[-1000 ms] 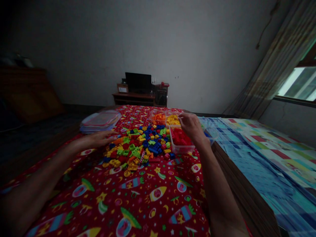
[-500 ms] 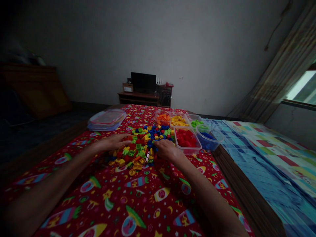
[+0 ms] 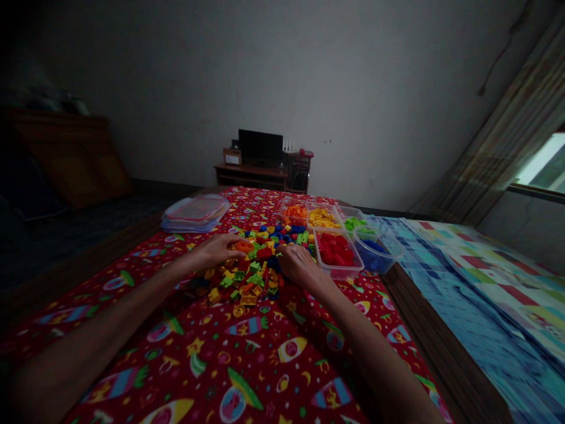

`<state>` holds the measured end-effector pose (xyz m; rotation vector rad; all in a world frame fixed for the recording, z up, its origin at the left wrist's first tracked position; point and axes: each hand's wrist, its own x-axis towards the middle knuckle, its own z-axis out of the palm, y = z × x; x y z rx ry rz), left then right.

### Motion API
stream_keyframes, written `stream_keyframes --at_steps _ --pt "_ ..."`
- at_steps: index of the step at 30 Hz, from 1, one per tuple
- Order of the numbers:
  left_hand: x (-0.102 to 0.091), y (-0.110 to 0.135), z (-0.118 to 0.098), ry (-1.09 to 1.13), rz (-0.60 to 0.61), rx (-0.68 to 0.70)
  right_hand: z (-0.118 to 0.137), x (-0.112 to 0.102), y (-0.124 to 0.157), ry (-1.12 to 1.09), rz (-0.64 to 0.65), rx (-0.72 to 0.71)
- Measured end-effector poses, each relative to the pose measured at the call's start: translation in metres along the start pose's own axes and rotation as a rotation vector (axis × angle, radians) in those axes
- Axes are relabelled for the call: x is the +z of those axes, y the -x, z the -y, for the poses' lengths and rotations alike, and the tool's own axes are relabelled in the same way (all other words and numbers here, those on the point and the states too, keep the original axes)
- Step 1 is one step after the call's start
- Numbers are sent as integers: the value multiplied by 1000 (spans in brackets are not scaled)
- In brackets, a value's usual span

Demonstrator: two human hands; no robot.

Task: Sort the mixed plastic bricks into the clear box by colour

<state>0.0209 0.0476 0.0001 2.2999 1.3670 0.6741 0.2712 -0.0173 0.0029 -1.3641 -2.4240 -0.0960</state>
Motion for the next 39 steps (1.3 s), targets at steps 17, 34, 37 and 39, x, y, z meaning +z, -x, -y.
stream_keyframes --at_steps 17,34,37,39 --pt "17 -5 -7 254 30 85 40 -3 -33 -146 -8 -138" --pt "6 1 4 447 186 37 -5 -8 -26 -249 -314 224" --pt "-3 2 8 503 326 69 -4 -11 -25 -259 -300 199" --pt "-8 1 13 473 368 88 -4 -13 -25 -248 -277 172"
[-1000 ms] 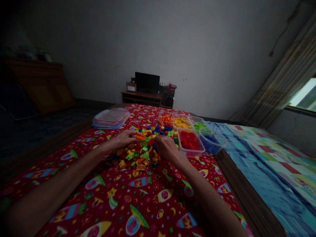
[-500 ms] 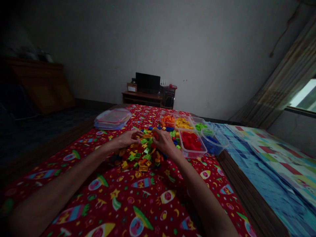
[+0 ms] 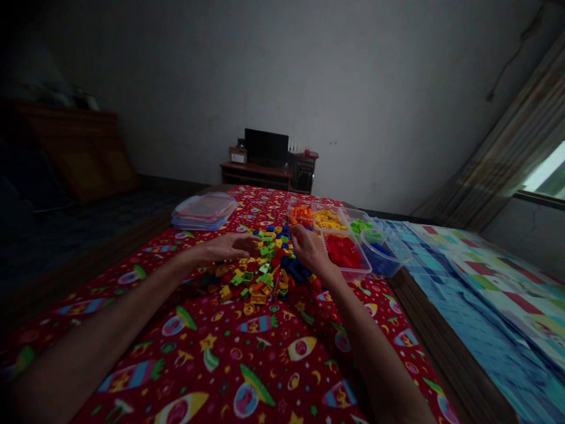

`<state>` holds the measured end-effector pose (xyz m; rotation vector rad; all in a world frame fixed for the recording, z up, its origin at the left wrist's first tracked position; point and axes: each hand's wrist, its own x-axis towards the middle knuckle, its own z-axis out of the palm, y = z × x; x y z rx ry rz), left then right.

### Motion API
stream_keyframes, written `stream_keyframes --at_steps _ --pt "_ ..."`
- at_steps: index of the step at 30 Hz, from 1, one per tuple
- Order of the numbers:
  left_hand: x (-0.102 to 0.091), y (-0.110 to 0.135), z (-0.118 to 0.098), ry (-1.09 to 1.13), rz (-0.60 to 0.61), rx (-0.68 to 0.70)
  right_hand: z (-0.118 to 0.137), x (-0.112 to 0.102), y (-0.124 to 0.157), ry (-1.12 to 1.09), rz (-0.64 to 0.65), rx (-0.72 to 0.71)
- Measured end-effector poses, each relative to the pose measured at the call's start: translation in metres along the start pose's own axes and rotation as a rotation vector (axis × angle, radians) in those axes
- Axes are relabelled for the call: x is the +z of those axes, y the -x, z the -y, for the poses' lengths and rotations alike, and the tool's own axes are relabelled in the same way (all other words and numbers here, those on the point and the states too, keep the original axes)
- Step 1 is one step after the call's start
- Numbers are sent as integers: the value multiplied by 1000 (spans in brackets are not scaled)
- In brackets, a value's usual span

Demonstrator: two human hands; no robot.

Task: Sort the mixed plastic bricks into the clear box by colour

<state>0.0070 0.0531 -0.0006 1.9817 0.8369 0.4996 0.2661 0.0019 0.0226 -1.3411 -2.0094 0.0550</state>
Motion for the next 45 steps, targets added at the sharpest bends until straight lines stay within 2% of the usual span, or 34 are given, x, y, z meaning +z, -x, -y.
stream_keyframes --at_steps 4,10,15,20,25,31,34,37,41,45 --pt "-5 2 6 -145 -83 -65 1 -2 0 47 47 -50" --pt "1 7 0 -383 14 -132 3 -1 2 73 50 -98" --pt "-5 7 0 -452 -68 -123 5 -2 3 126 49 -106" --pt "-1 2 8 -641 -224 -24 12 -4 3 142 47 -77" --pt "21 -6 26 -737 -232 170 16 -3 5 146 68 -98" --pt "26 -9 35 -811 -231 207 16 0 8 169 67 -127" --pt "26 -9 30 -819 -208 196 19 2 9 172 83 -119" --pt "25 -8 23 -785 -270 99 21 3 10 185 100 -98" --pt "17 -4 11 -557 -285 -117 20 4 10 205 94 -99" --pt "6 0 0 -301 -328 -135 18 4 10 199 98 -108"
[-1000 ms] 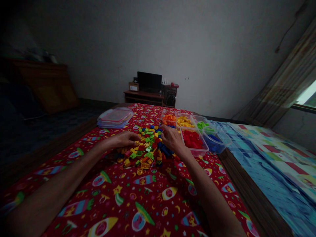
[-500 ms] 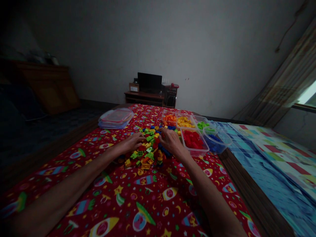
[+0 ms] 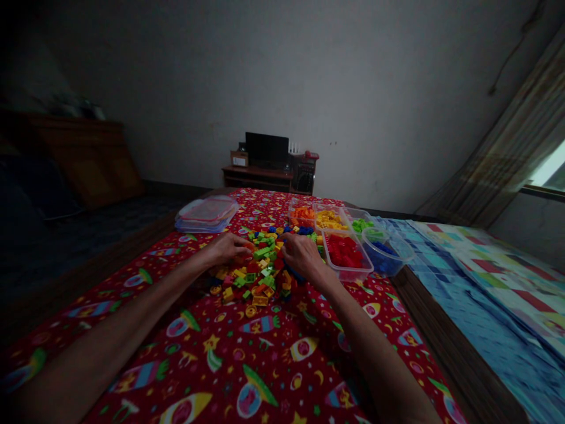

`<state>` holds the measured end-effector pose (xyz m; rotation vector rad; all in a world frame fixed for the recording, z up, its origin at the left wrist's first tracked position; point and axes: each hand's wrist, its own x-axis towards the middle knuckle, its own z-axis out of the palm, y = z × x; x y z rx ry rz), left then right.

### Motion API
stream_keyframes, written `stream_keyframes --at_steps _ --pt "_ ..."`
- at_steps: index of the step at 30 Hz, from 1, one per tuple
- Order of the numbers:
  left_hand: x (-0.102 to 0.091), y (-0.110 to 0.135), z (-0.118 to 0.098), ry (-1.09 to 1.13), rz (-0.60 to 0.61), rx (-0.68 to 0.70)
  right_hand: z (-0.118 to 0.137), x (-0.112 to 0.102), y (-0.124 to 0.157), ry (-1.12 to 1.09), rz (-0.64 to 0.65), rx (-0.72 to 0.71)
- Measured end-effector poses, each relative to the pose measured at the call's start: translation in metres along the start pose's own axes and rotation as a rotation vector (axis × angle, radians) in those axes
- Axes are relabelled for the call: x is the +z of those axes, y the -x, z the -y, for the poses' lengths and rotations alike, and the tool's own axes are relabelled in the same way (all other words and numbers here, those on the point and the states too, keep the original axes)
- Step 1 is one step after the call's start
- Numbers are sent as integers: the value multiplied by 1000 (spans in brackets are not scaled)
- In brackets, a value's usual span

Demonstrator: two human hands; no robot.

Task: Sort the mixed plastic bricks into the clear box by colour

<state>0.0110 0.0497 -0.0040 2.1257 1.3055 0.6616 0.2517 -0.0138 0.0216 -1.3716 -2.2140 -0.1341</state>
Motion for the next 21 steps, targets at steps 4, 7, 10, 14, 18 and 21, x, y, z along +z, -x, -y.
stream_keyframes --at_steps 4,7,10,14,18,21 --pt "-5 0 -12 172 -44 13 3 -3 0 -46 28 18" --pt "0 1 -26 246 -46 47 7 -1 -2 -158 11 -13" --pt "10 4 -40 272 -45 102 10 6 -4 -314 20 -27" --pt "22 9 -54 215 -86 179 13 13 -7 -464 89 -49" --pt "22 11 -57 183 -100 227 10 10 -8 -442 81 -10" --pt "13 8 -48 174 -134 244 5 5 -9 -391 63 32"
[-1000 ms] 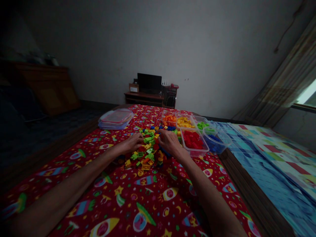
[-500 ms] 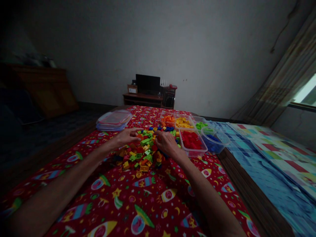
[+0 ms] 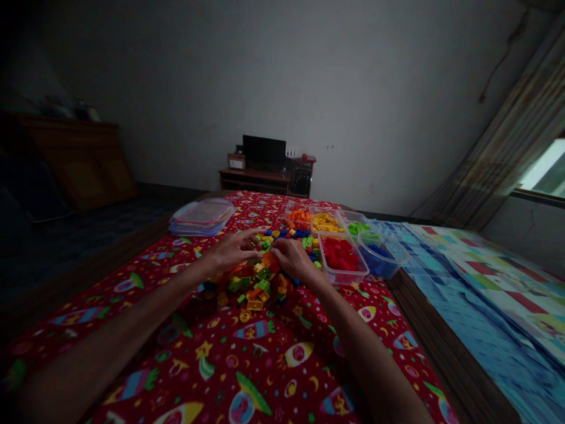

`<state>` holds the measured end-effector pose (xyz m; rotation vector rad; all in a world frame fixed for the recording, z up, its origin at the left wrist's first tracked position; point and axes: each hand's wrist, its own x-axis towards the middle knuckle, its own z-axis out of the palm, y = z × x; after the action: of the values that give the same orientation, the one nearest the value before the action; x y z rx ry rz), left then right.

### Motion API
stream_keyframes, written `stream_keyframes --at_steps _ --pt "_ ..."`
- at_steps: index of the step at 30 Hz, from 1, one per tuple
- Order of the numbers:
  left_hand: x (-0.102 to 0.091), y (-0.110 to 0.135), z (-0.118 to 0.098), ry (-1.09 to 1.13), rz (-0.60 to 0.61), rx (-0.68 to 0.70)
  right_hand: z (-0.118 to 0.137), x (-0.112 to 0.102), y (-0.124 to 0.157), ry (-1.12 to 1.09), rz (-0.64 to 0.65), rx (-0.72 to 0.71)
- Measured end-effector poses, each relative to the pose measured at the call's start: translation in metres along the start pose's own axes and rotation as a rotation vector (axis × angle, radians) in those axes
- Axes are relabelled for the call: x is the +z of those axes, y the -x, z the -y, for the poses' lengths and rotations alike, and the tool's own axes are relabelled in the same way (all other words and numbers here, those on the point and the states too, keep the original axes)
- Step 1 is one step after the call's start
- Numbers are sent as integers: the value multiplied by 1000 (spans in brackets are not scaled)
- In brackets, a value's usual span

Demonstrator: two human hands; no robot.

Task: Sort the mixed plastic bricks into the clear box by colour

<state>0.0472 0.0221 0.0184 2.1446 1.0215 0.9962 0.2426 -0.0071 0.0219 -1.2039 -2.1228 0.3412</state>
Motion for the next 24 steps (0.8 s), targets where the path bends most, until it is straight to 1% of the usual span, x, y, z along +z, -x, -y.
stream_keyframes --at_steps 3,6,8,11,13,14,17,20,22,24 --pt "-16 -4 18 -30 -82 -19 -7 -9 -2 41 -36 50" --pt "-30 -7 39 -88 -169 -66 -18 -23 -19 108 -79 104" --pt "-35 -7 51 -90 -184 -106 -27 -35 -41 202 -100 132" --pt "-39 -5 61 -53 -169 -144 -45 -51 -90 386 -122 224" --pt "-41 -3 63 -50 -155 -154 -57 -58 -123 459 -144 320" --pt "-42 -2 62 -59 -148 -153 -62 -60 -137 468 -147 344" --pt "-45 1 58 -119 -126 -142 -72 -61 -166 455 -158 365" --pt "-48 3 55 -186 -117 -128 -73 -60 -170 431 -196 332" --pt "-49 4 55 -213 -120 -118 -70 -60 -163 412 -211 311" --pt "-49 4 56 -242 -126 -117 -68 -61 -149 353 -209 289"
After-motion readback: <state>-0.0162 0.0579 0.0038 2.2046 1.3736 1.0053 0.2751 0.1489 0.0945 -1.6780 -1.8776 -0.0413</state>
